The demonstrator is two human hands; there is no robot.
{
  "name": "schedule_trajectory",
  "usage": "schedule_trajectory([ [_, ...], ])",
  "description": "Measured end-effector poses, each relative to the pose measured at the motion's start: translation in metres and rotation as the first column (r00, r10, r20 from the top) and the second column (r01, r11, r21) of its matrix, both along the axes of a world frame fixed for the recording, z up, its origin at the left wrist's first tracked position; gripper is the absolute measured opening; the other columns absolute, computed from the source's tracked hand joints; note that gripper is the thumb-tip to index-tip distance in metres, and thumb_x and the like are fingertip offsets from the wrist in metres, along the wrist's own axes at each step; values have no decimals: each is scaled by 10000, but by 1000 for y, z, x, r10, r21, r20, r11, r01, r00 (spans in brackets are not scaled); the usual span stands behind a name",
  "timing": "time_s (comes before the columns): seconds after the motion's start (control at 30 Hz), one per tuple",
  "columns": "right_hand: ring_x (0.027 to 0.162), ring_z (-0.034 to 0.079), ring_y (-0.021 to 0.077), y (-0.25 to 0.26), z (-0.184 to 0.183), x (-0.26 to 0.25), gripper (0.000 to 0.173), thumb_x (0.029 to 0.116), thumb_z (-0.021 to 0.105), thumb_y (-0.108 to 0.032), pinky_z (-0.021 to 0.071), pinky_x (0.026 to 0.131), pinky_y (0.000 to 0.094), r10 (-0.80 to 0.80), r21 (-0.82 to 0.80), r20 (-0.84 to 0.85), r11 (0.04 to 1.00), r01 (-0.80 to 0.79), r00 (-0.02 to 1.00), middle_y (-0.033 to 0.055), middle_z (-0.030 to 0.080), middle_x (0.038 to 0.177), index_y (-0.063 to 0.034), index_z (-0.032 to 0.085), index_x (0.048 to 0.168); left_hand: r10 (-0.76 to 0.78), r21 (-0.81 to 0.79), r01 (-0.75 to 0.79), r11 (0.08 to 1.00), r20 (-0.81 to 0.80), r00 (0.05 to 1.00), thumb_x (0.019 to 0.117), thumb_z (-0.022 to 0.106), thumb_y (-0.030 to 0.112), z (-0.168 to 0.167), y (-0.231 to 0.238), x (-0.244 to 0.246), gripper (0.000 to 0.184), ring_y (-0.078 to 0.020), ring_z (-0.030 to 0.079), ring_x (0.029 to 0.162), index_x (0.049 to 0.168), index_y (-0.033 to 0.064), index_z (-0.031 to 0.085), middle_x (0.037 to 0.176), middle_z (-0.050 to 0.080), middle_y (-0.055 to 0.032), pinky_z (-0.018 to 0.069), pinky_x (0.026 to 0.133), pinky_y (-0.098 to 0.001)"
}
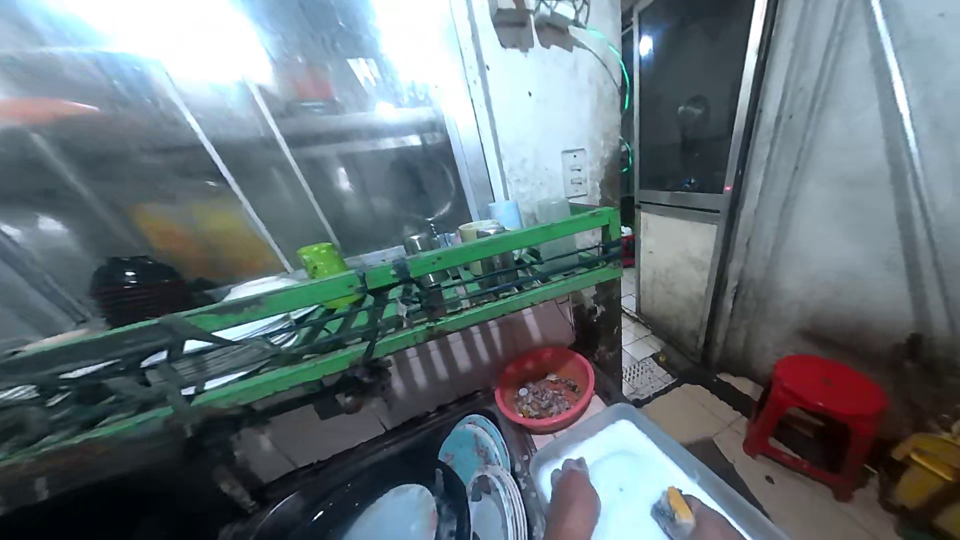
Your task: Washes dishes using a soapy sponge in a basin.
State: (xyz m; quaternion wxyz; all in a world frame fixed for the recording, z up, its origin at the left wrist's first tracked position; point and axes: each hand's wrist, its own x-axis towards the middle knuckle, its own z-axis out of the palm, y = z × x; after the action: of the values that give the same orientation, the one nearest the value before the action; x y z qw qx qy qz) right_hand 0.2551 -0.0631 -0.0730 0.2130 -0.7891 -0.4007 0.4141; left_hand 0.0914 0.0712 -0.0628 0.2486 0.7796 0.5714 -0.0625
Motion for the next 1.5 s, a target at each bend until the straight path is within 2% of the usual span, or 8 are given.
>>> schedule_trajectory([
  [0.23, 1072, 658, 338, 13, -5, 2, 501, 1002, 661, -279, 515, 942, 517, -112, 20, -102, 993, 114, 988, 221, 650, 1216, -45, 508, 1419, 171, -222, -77, 972, 444, 880, 1028, 577, 118, 24, 6, -19, 381, -294, 566, 1315, 1393, 11, 590, 1398, 600, -197, 424, 1128, -455],
  [0.5, 1198, 623, 351, 16, 4, 1, 490, 1013, 639, -271, 473, 1036, 527, -104, 53, -64, 993, 108, 992, 226, 632, 1298, -34, 518, 1425, 61, -161, -26, 987, 215, 975, 1029, 561, 174, 30, 3, -26, 419, -319, 489, 1387, 1435, 70, 579, 1485, 510, -208, 385, 1163, -453],
  [0.93, 1207, 622, 356, 12, 3, -5, 493, 1000, 660, -294, 471, 1038, 544, -46, 73, -43, 996, 49, 998, 223, 644, 1284, -39, 543, 1405, 81, -216, -20, 976, 279, 957, 1046, 549, 193, 57, -18, -33, 418, -317, 497, 1374, 1425, 17, 570, 1478, 509, -219, 396, 1149, -448],
  [1.03, 1206, 622, 366, 11, 2, -7, 497, 992, 670, -292, 472, 1035, 556, -39, 90, -43, 995, 43, 998, 225, 646, 1279, -43, 545, 1404, 313, -380, -111, 918, 523, 793, 1052, 534, 138, 50, -24, -43, 371, -248, 629, 1025, 1386, -22, 552, 1217, 633, -197, 522, 862, -407],
  [1.1, 1198, 626, 373, 10, 1, -9, 515, 988, 671, -266, 478, 1030, 563, -52, 112, -75, 992, 61, 996, 235, 645, 1277, -45, 524, 1429, 528, -574, -114, 811, 634, 566, 1054, 517, 103, 49, -38, -43, 389, -272, 668, 1065, 1420, -30, 514, 1224, 658, -215, 552, 920, -438],
  [1.2, 1158, 639, 360, 11, 1, -21, 530, 989, 674, -277, 491, 1004, 548, -87, 152, -143, 982, 109, 986, 231, 650, 1247, -44, 506, 1435, 717, -720, -138, 681, 615, 328, 961, 531, -18, 50, -61, -35, 344, -272, 680, 926, 1304, -33, 547, 1070, 674, -201, 577, 807, -445],
  [1.4, 1240, 617, 288, 23, 35, -93, 663, 919, 715, -340, 474, 1084, 479, -39, 543, -313, 813, 212, 949, 203, 642, 1325, -4, 516, 1456, 550, -583, -86, 808, 694, 465, 701, 559, -181, 61, -78, -49, 574, -216, 651, 914, 1253, -34, 508, 1043, 647, -159, 565, 779, -414],
  [1.5, 1215, 631, 338, 60, 36, -67, 602, 997, 638, -394, 480, 1065, 516, -173, 487, -230, 832, 267, 958, 227, 647, 1303, -3, 528, 1442, 525, -552, -51, 832, 756, 391, 701, 504, -203, 84, -94, -60, 868, -223, 668, 995, 1524, 1, 316, 1218, 622, -199, 582, 824, -407],
])
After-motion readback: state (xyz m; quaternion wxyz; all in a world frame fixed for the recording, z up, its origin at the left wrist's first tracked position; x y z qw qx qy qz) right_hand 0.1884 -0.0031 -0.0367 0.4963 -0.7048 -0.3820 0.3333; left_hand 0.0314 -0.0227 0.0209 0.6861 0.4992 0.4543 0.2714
